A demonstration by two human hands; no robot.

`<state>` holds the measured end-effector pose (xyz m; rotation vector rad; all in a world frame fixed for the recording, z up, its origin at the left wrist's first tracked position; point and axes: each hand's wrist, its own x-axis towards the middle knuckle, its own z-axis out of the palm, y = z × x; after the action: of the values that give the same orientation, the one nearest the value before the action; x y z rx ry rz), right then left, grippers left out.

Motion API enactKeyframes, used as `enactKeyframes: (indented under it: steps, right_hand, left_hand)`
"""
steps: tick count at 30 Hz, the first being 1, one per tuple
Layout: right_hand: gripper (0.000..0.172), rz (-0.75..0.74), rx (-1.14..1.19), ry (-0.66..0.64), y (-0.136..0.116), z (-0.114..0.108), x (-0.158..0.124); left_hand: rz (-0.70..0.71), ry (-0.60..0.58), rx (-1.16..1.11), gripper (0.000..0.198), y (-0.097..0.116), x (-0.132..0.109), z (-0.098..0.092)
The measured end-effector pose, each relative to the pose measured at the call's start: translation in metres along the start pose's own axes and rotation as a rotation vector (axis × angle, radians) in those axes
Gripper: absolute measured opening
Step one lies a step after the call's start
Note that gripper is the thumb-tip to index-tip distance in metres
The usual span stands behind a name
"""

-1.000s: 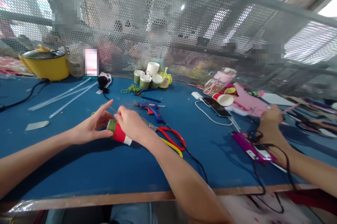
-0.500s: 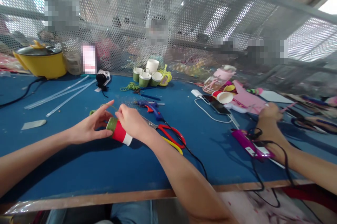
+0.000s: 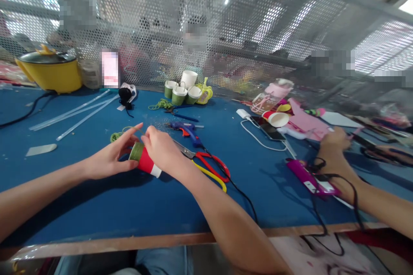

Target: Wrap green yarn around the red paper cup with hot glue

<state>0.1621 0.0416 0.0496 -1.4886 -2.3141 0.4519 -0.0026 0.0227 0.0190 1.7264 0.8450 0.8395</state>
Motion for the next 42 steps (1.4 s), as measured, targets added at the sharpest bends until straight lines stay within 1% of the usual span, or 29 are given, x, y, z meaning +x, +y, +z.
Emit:
enactKeyframes:
  steps: [3, 6, 9, 12, 16, 19, 24, 27, 29, 33, 36, 39, 42]
  right_hand:
    - [0.018, -0.041, -0.023, 0.043, 0.0, 0.003, -0.001]
    - [0.016, -0.072, -0.063, 0.068, -0.003, 0.006, -0.004]
    - [0.016, -0.083, -0.109, 0.07, -0.008, 0.007, -0.007]
    - [0.015, -0.093, -0.153, 0.072, -0.01, 0.008, -0.009]
    - [0.016, -0.143, -0.194, 0.102, -0.01, 0.008, -0.01]
    - [0.018, -0.165, -0.191, 0.134, -0.01, 0.009, -0.01]
    - [0.017, -0.17, -0.134, 0.142, -0.009, 0.01, -0.01]
    - [0.015, -0.193, 0.026, 0.17, -0.008, 0.009, -0.008]
    - [0.013, -0.171, 0.217, 0.166, -0.007, 0.005, -0.005]
    - [0.01, -0.01, 0.647, 0.091, -0.008, -0.008, 0.009]
    - [0.01, 0.139, 0.855, -0.002, -0.011, -0.019, 0.033]
    - [0.017, 0.261, 1.009, -0.108, -0.012, -0.029, 0.065]
    - [0.023, 0.295, 1.022, -0.097, -0.009, -0.038, 0.099]
  left_hand:
    - [-0.054, 0.002, -0.032, 0.088, 0.0, 0.001, -0.003]
    - [-0.092, 0.044, -0.076, 0.084, -0.001, 0.002, -0.003]
    - [-0.088, 0.079, -0.099, 0.08, -0.001, 0.003, -0.001]
    - [-0.077, 0.085, -0.121, 0.079, -0.002, 0.003, 0.0]
    - [-0.046, 0.094, -0.158, 0.08, -0.004, 0.002, 0.0]
    - [-0.046, 0.109, -0.189, 0.078, -0.004, 0.003, 0.0]
    - [-0.084, 0.127, -0.231, 0.077, -0.006, 0.003, 0.001]
    - [-0.086, 0.116, -0.229, 0.081, -0.008, 0.004, 0.002]
    - [-0.079, 0.101, -0.25, 0.083, -0.009, 0.003, 0.004]
    - [-0.088, 0.08, -0.348, 0.083, -0.008, 0.003, 0.007]
    - [-0.14, 0.089, -0.386, 0.081, -0.005, 0.003, 0.008]
    - [-0.201, 0.059, -0.408, 0.076, 0.0, 0.002, 0.008]
    - [-0.229, 0.002, -0.43, 0.072, 0.005, 0.002, 0.007]
